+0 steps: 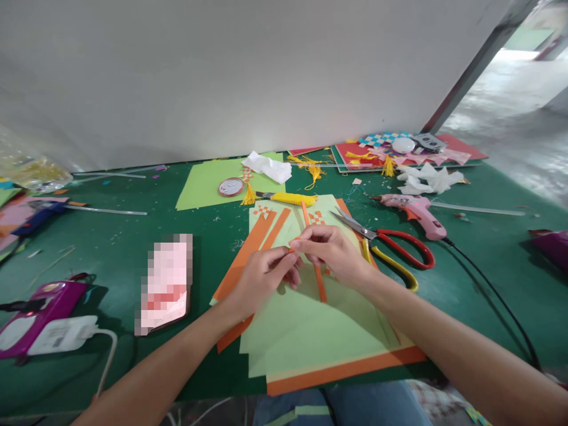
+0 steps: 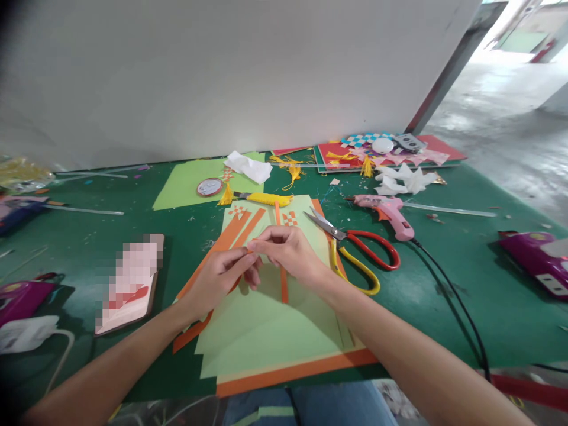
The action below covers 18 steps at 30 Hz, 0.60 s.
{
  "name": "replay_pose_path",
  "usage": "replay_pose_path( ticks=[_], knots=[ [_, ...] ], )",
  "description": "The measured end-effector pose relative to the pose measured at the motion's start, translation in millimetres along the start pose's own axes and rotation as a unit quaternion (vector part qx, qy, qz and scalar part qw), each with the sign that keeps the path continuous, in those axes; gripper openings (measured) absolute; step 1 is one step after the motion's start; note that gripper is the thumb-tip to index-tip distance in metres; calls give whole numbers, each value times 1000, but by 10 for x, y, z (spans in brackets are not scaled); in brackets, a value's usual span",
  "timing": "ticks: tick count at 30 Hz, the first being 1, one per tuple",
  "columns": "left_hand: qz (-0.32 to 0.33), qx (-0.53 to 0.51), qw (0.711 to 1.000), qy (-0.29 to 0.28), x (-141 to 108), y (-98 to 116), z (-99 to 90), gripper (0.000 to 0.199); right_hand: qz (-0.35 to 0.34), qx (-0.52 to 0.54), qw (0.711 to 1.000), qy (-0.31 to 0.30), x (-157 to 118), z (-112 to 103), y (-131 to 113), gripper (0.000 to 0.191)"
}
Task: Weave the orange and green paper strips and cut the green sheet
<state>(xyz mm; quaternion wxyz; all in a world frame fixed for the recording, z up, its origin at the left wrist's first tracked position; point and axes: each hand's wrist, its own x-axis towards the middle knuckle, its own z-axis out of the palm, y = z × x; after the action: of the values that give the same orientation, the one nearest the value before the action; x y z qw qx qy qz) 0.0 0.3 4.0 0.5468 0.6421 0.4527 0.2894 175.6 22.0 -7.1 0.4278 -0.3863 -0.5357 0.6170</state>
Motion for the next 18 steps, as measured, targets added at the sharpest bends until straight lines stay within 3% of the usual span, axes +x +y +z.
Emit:
replay_pose_path(
  ticks=[12, 18],
  knots=[
    [-9, 6, 1000, -16, 1, -5, 6, 33, -11, 21, 1000, -7, -5, 14, -6, 28],
    [21, 40, 999, -7, 7, -12, 6, 33, -17, 36, 999, -18, -7, 24, -6, 29]
  ],
)
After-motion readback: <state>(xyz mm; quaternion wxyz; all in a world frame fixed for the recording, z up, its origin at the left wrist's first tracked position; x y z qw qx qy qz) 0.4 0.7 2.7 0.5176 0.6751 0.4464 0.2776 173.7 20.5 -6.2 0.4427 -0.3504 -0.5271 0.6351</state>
